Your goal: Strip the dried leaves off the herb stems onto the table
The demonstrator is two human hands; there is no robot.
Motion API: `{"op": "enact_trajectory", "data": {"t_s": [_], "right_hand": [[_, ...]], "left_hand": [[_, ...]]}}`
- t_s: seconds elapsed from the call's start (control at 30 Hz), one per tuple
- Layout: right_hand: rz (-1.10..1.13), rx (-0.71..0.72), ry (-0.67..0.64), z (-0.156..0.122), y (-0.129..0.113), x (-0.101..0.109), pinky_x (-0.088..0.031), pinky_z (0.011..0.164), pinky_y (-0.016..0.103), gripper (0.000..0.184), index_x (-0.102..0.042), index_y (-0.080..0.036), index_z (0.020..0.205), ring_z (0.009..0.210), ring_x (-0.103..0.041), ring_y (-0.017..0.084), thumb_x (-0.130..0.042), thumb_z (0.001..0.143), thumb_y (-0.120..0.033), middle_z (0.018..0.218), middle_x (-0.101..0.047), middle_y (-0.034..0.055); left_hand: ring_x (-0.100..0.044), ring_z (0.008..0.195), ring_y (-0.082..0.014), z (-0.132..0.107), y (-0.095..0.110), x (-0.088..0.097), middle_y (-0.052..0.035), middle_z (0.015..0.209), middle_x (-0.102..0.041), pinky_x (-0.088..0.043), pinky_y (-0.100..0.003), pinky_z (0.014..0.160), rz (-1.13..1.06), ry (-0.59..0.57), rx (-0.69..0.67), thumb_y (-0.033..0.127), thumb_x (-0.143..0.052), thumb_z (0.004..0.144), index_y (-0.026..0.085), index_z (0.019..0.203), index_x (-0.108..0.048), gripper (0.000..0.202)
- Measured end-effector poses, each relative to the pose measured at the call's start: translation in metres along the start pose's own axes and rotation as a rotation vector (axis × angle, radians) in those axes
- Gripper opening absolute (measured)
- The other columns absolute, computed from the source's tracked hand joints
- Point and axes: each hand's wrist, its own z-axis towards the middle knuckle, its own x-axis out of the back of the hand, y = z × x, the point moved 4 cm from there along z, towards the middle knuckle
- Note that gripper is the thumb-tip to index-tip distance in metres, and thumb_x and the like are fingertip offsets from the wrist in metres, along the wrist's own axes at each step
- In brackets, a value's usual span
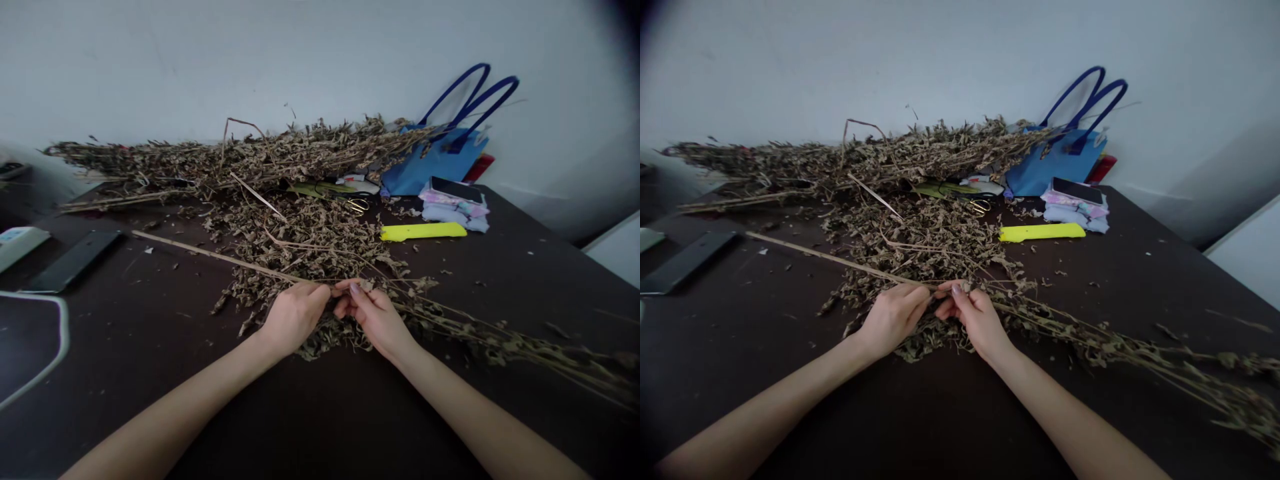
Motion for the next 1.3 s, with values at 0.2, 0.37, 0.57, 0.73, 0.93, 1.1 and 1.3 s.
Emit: {"op": "enact_trajectory", "data": {"t_s": [0.2,0.37,0.57,0.73,0.93,1.1,1.3], "right_hand": [[0.005,0.001,0.005,0.0,-0.001,0.002,-0.048,0.062,0.028,0.022,-0.061,-0.019,0.091,0.064,-0.058,0.012,-0.05,0.087,-0.037,0.091,-0.063,0.0053],[-0.02,0.032,0.026,-0.001,-0.009,0.002,-0.048,0.061,0.028,0.021,-0.061,-0.021,0.09,0.065,-0.058,0.012,-0.049,0.088,-0.038,0.093,-0.063,0.0045],[-0.131,0.045,0.04,-0.004,-0.013,0.002,-0.048,0.062,0.03,0.023,-0.063,-0.021,0.091,0.063,-0.059,0.013,-0.049,0.087,-0.039,0.074,-0.063,0.0025],[-0.243,0.12,0.08,-0.005,-0.017,0.005,-0.047,0.061,0.03,0.02,-0.062,-0.022,0.095,0.06,-0.058,0.014,-0.051,0.087,-0.037,0.064,-0.06,-0.0002],[-0.21,0.141,0.072,-0.004,-0.019,0.004,-0.05,0.067,0.033,0.021,-0.061,-0.022,0.095,0.071,-0.062,0.016,-0.05,0.087,-0.038,0.076,-0.064,0.0032],[-0.214,0.157,0.03,-0.005,-0.022,-0.001,-0.051,0.068,0.033,0.021,-0.063,-0.021,0.091,0.075,-0.063,0.017,-0.051,0.087,-0.037,0.088,-0.065,0.0052],[-0.342,0.139,-0.064,-0.008,-0.021,-0.005,-0.05,0.064,0.03,0.024,-0.063,-0.02,0.093,0.064,-0.061,0.015,-0.048,0.089,-0.037,0.067,-0.064,0.002]], "left_hand": [[-0.057,0.077,-0.0156,-0.004,-0.003,0.002,-0.0051,0.084,-0.058,-0.049,-0.028,0.069,-0.137,-0.048,0.082,0.019,-0.043,0.09,0.015,0.093,-0.055,0.012],[-0.058,0.083,-0.0169,0.0,-0.006,0.02,-0.0064,0.09,-0.061,-0.049,-0.031,0.075,-0.232,0.03,0.116,0.017,-0.045,0.088,0.017,0.099,-0.057,0.016],[-0.058,0.078,-0.016,0.003,-0.002,0.026,-0.0057,0.085,-0.062,-0.048,-0.029,0.07,-0.269,0.028,0.08,0.015,-0.048,0.085,0.016,0.092,-0.06,0.013],[-0.058,0.08,-0.0154,-0.006,-0.004,0.024,-0.0059,0.088,-0.062,-0.048,-0.029,0.072,-0.275,0.05,0.123,0.015,-0.047,0.086,0.016,0.09,-0.06,0.014],[-0.059,0.078,-0.0157,-0.013,-0.008,0.023,-0.0058,0.084,-0.063,-0.049,-0.029,0.071,-0.313,0.147,0.174,0.017,-0.048,0.085,0.016,0.087,-0.061,0.013],[-0.059,0.076,-0.0143,-0.018,-0.005,0.025,-0.0047,0.084,-0.063,-0.049,-0.028,0.069,-0.359,0.213,0.223,0.019,-0.049,0.086,0.017,0.087,-0.061,0.012],[-0.058,0.084,-0.0145,-0.023,0.004,0.022,-0.0058,0.094,-0.061,-0.048,-0.027,0.072,-0.433,0.214,0.219,0.017,-0.05,0.086,0.017,0.095,-0.06,0.014]]}}
